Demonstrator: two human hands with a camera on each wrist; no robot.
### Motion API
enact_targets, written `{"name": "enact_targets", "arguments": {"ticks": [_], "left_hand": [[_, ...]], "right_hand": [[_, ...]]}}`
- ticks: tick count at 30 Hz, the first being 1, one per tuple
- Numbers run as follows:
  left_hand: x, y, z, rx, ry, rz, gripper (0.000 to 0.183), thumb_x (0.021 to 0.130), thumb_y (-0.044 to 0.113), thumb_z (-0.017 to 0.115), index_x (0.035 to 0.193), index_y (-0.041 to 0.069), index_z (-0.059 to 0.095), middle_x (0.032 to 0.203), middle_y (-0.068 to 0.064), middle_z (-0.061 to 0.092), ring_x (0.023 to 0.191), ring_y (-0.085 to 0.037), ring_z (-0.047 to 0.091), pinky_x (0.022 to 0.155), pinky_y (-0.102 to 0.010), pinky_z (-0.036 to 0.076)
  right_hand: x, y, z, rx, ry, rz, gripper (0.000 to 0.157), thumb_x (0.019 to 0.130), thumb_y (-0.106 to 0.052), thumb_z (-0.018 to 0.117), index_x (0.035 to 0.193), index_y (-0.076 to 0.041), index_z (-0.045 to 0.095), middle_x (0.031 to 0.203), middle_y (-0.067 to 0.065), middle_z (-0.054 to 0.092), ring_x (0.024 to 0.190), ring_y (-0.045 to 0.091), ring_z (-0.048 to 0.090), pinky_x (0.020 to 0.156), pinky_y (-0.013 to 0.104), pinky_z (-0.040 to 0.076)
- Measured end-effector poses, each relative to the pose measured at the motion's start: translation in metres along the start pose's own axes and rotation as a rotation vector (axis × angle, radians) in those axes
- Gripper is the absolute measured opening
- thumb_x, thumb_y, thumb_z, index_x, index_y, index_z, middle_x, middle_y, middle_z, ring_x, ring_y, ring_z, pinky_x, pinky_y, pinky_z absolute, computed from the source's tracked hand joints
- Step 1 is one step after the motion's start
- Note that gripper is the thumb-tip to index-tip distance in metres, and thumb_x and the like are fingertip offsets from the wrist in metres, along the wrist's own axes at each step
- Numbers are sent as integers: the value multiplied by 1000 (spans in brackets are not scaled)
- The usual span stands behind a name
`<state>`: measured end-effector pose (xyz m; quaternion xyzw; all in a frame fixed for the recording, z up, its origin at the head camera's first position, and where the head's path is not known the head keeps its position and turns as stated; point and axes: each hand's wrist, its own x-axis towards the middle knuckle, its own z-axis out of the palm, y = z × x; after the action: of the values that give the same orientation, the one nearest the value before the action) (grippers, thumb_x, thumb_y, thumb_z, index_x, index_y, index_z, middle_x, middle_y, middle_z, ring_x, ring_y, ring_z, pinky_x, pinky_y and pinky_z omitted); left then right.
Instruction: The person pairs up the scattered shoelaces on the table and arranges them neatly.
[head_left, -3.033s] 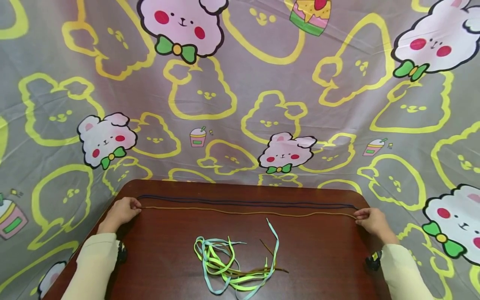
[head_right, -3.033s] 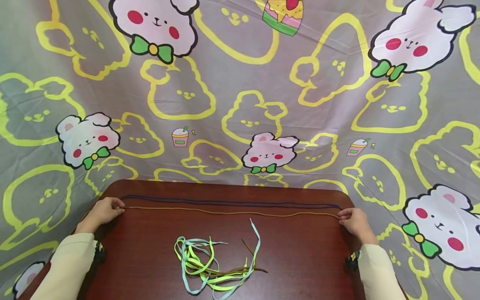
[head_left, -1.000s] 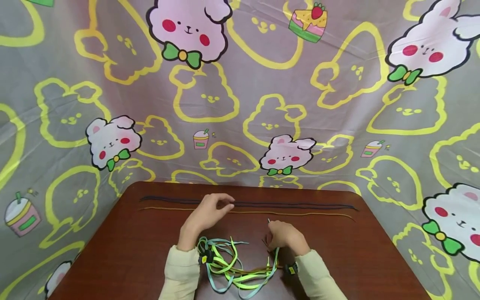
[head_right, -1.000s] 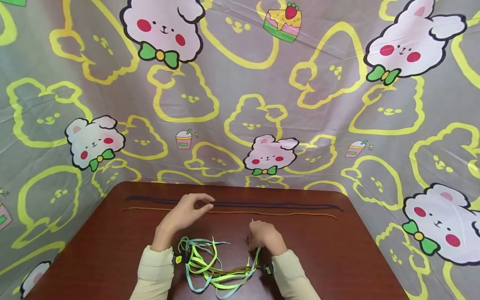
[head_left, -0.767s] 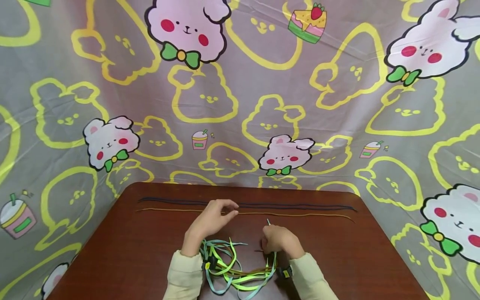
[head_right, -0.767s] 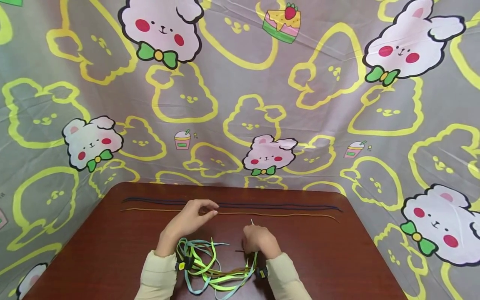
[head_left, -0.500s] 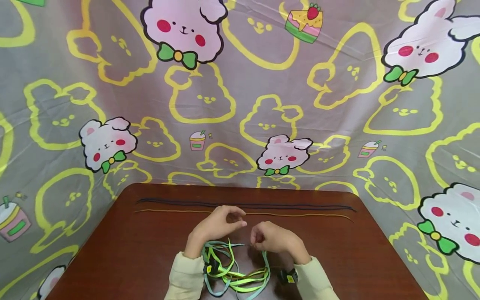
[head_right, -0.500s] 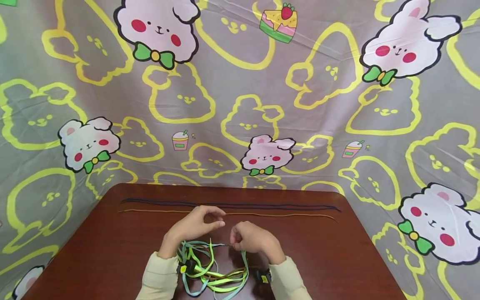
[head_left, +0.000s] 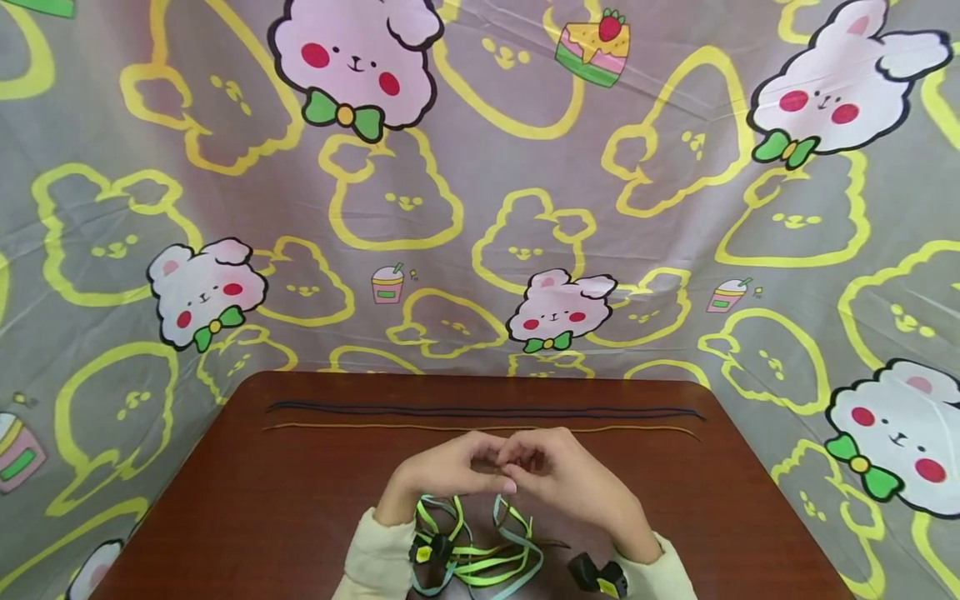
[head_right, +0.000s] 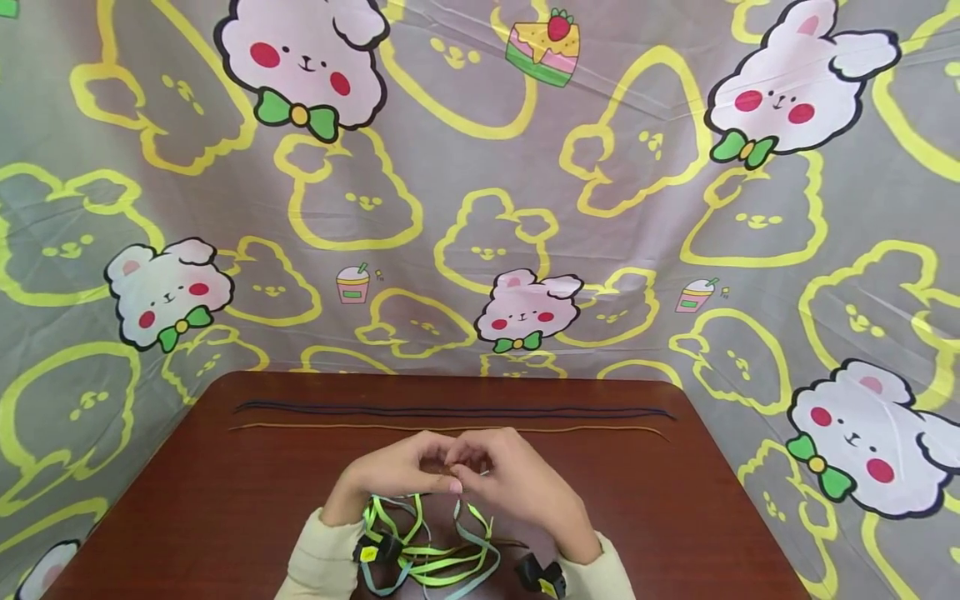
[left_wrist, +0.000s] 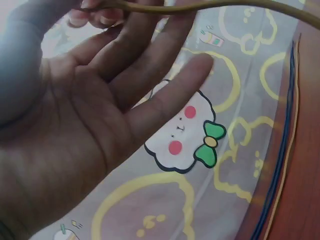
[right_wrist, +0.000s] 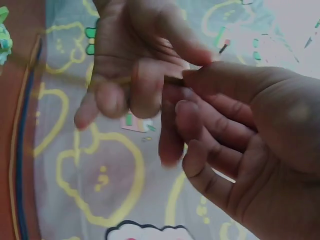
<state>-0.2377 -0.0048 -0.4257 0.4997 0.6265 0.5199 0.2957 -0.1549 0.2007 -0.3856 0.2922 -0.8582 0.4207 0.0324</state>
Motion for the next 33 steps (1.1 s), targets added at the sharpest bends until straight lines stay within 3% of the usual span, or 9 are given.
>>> {"name": "enact_targets", "arguments": {"ticks": [6, 14, 22, 27, 33], "left_hand": [[-4, 14, 1, 102, 88, 87, 17, 102, 10, 61, 109, -1, 73, 82, -16, 68, 70, -3, 59, 59, -20, 48], [-12, 34, 4, 136, 238, 78, 21, 103, 15, 61, 112, 3, 75, 91, -15, 73, 69, -4, 59, 59, -21, 48], [-22, 44, 2, 207, 310, 36, 20, 102, 19, 63, 111, 7, 77, 94, -4, 74, 77, -14, 68, 68, -31, 56], [-28, 50, 0, 246, 349, 15, 17, 101, 20, 65, 110, 11, 77, 93, -2, 75, 75, -11, 67, 66, -29, 55], [-36, 53, 0, 248, 381, 4, 20, 102, 21, 64, 110, 7, 76, 104, -3, 75, 78, -10, 67, 69, -27, 55]], "right_hand": [[-11, -6, -14, 12, 162, -110, 14, 91, -9, 77, 96, -21, 72, 80, -8, 68, 66, 6, 59, 57, 25, 51], [-21, -9, -29, 3, 406, -293, 34, 79, 9, 81, 96, -20, 75, 90, -1, 74, 77, 10, 65, 65, 27, 53], [-31, -12, -48, -47, 523, -263, 37, 77, 16, 78, 96, -15, 75, 85, 0, 73, 70, 6, 61, 63, 23, 52], [-38, -7, -59, -99, 593, -256, 39, 75, 18, 78, 97, -13, 75, 84, 1, 73, 70, 7, 57, 63, 21, 49], [-46, 3, -71, -203, 644, -201, 41, 72, 18, 80, 96, -15, 77, 85, 0, 73, 73, 6, 58, 65, 18, 49]]}}
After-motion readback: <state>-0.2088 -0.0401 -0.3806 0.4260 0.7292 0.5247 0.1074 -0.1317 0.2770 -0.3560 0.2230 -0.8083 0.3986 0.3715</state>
